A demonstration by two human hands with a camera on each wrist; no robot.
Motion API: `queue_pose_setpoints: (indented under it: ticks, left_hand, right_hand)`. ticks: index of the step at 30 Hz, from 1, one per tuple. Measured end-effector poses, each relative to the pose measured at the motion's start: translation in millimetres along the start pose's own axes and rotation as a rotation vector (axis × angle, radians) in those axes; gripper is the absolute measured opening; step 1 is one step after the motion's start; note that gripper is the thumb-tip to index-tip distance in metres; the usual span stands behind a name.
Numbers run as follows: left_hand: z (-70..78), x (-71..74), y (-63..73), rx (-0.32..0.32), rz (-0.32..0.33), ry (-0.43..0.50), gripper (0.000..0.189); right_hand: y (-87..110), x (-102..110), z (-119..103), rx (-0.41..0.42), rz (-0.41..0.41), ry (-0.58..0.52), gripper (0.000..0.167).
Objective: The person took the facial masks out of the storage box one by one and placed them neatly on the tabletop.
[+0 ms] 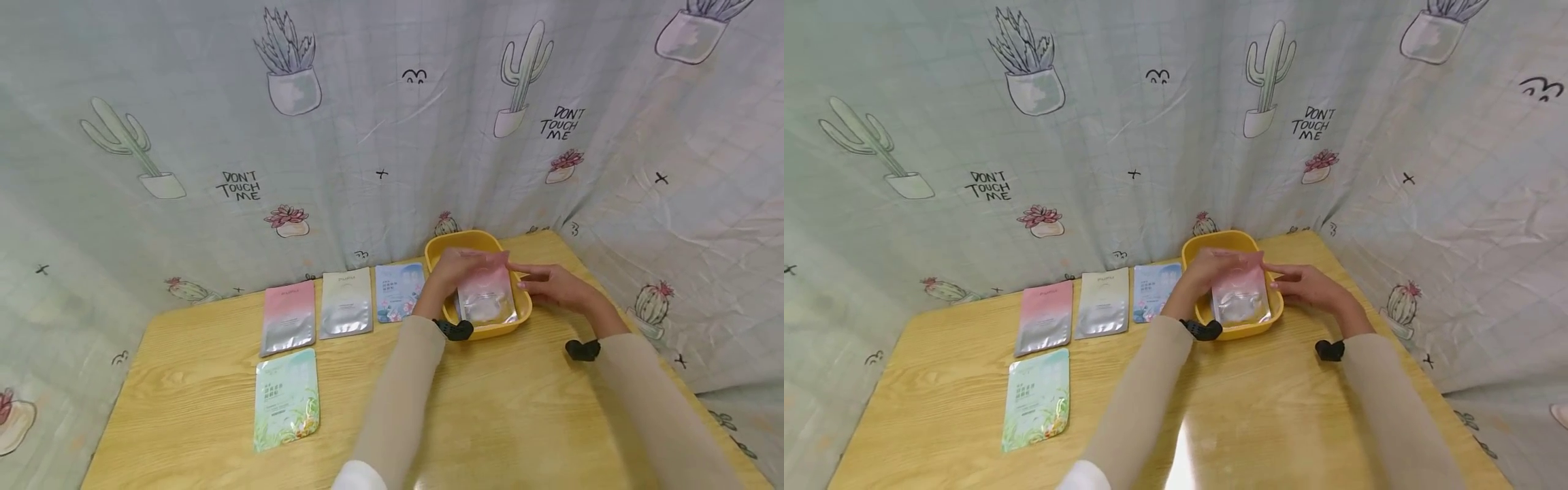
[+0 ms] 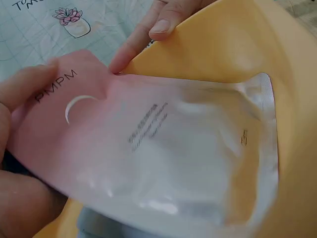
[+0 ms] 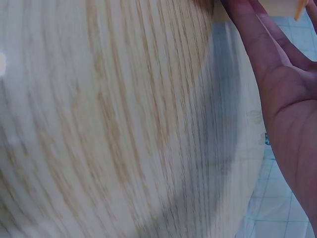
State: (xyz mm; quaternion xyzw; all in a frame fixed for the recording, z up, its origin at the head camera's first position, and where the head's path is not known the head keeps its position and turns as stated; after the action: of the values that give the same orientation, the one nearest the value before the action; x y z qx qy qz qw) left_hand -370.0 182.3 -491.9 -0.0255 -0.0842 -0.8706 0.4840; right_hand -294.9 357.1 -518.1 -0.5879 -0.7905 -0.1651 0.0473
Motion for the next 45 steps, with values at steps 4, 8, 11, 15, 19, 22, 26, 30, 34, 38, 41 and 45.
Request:
queue_pose_setpoints:
  ticks: [4, 8, 11, 15, 19, 22, 26, 30, 34, 38, 41, 45]
  left_hand:
    - [2.2, -6.0, -1.2, -0.021, -0.15, 0.214, 0.025]
    - [6.6, -13.9, 14.6, -0.004, -0.372, 0.221, 0.034]
    - [8.3, -12.2, 30.6, 0.009, -0.457, 0.133, 0.029]
    - [5.6, -9.0, 49.3, -0.012, -0.51, -0.044, 0.01]
    - [3.3, -9.2, 63.7, -0.077, -0.551, -0.159, 0.007]
    - [5.1, -9.8, 69.0, -0.128, -0.567, -0.157, 0.014]
    - [3.4, -9.7, 67.3, -0.08, -0.551, 0.002, 0.013]
    - [-3.8, -4.5, 60.7, 0.016, -0.467, 0.165, 0.021]
    - [-5.7, -2.0, 56.3, 0.039, -0.39, 0.268, 0.024]
    - [-5.3, -0.2, 56.7, 0.058, -0.339, 0.316, 0.03]
    - [-4.1, -1.3, 61.3, 0.069, -0.364, 0.203, 0.026]
    - [3.7, -5.6, 69.7, -0.015, -0.473, -0.069, 0.024]
  right_hand:
    - [-0.1, -5.0, 0.7, -0.006, -0.02, -0.052, 0.063]
    - [-1.5, -11.4, 0.2, -0.015, -0.049, -0.06, 0.065]
    - [-1.1, -9.6, -1.9, -0.015, -0.033, -0.031, 0.065]
    - [1.9, -6.9, -5.5, -0.009, -0.018, -0.009, 0.067]
    - [4.6, -9.7, -5.3, -0.006, -0.044, -0.061, 0.07]
    - [5.4, -10.4, -4.2, 0.0, -0.057, -0.132, 0.068]
    - [5.9, -8.5, -4.5, 0.013, -0.047, -0.164, 0.066]
    - [4.6, -11.0, -5.8, 0.02, -0.058, -0.144, 0.066]
    - [5.5, -12.4, -5.5, 0.0, -0.056, -0.123, 0.067]
    - [7.0, -12.6, -6.9, -0.006, -0.049, -0.112, 0.067]
    - [7.2, -13.8, -8.2, -0.003, -0.056, -0.126, 0.067]
    - [7.8, -14.3, -9.1, -0.003, -0.056, -0.13, 0.067]
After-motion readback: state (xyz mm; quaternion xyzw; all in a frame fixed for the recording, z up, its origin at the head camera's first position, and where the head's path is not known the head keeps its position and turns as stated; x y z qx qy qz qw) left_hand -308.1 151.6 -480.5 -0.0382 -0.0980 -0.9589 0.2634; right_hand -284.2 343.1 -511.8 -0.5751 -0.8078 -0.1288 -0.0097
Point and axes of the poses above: each hand's wrist, its own y-axis away from the middle knuckle, its own x-axis out of the back of the hand, z = x × y, the point moved 10 cm from there along -y, towards the middle knuckle, and after that the axes turned 3 degrees about -y, right-handed, at the moved point
